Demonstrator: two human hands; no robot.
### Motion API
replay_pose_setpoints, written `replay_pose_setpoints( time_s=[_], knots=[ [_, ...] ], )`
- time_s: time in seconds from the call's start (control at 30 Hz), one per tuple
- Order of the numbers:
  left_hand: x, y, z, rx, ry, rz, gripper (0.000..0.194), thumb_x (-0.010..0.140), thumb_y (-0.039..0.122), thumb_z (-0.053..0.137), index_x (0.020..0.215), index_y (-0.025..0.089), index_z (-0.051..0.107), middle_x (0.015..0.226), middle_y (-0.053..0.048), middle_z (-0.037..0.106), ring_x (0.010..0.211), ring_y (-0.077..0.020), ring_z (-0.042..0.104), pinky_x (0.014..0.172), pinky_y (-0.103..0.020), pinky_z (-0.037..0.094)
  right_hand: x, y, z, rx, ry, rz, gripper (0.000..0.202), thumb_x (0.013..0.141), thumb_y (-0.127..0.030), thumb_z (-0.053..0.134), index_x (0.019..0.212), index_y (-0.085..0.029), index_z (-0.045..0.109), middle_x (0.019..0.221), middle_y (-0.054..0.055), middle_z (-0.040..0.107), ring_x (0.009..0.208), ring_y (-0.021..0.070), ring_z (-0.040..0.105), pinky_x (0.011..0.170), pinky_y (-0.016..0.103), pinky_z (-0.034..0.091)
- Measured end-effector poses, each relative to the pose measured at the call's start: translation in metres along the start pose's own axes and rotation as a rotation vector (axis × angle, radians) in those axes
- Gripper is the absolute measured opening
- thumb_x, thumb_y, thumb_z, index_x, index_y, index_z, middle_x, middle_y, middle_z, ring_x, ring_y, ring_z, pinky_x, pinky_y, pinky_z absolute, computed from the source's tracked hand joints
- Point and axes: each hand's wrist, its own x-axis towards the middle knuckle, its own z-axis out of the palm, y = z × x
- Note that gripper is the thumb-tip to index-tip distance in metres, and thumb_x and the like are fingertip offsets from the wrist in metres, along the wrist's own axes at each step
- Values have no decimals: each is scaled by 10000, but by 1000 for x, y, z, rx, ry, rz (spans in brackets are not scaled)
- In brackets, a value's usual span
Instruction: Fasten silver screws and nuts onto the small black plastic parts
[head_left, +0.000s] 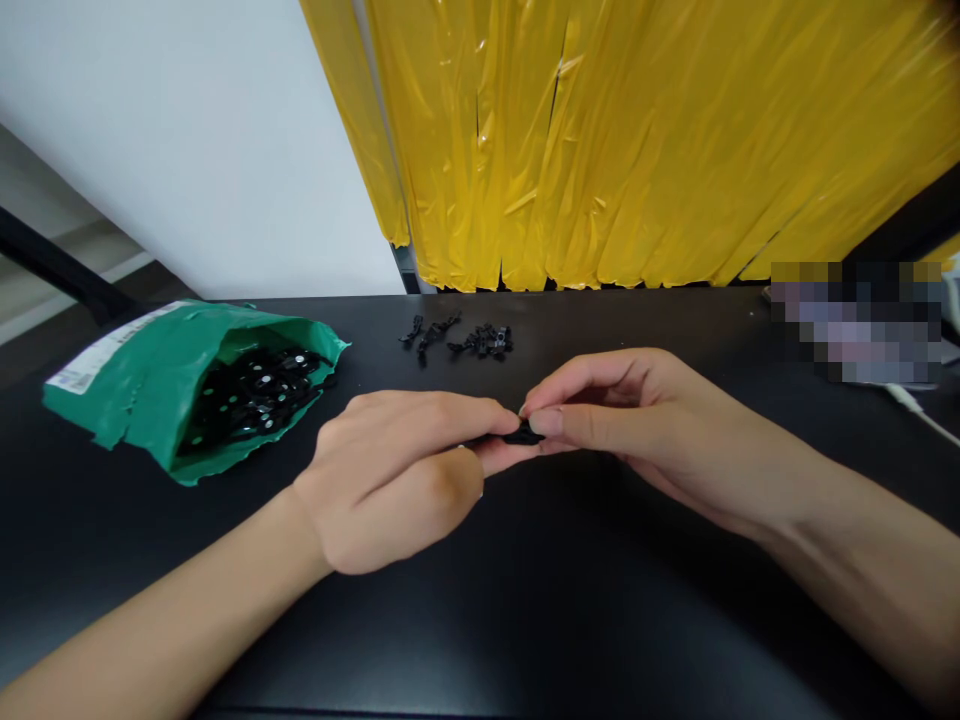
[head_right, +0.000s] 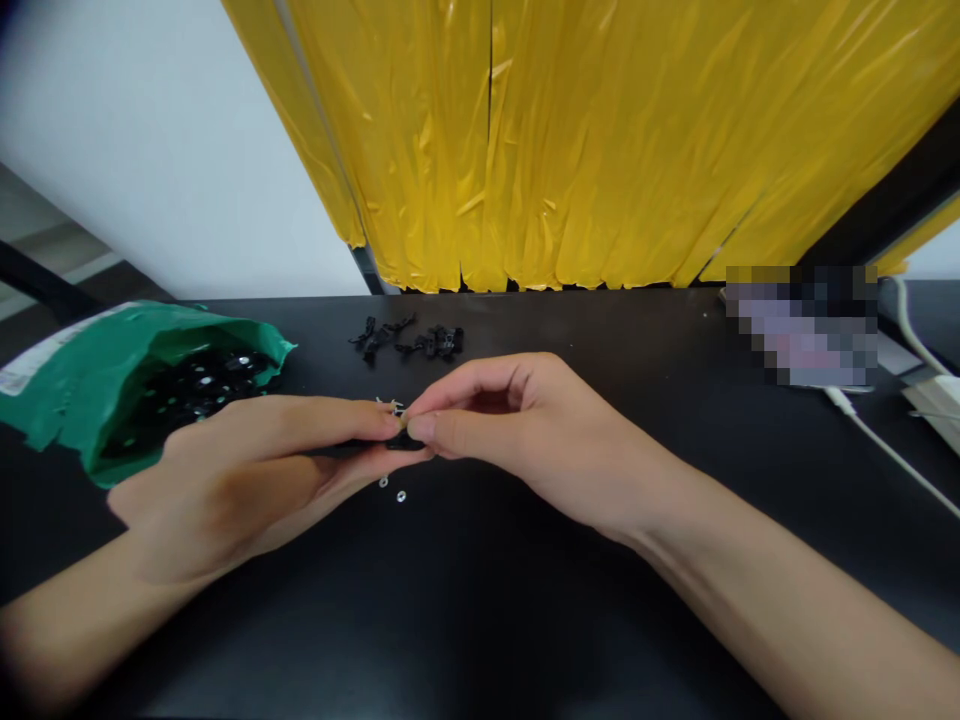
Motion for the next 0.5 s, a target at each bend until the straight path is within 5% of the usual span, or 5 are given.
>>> replay_pose_setpoints(
  time_s=[0.17,0.33,0.5],
  knots=[
    [3,-2,0,23,-1,113,100,962,289,758,1032,224,728,970,31,846,805,-116,811,782,-185,675,0,1,-2,91,-4,102,126,860,-289,864,982,-263,845,978,10,823,989,159,768,941,286,608],
    [6,0,0,-48,17,-2,110,961,332,759,1040,257,746,934,47,846,765,-132,812,757,-200,692,1,7,-3,116,-25,90,91,881,-290,854,953,-236,841,964,7,809,921,108,743,896,224,608],
    [5,-2,-1,-108,30,81,92,933,258,793,1007,234,742,971,25,849,820,-142,821,801,-184,689,4,17,0,267,-87,142,126,875,-328,867,910,-220,812,954,-4,774,862,99,736,902,265,632]
  ],
)
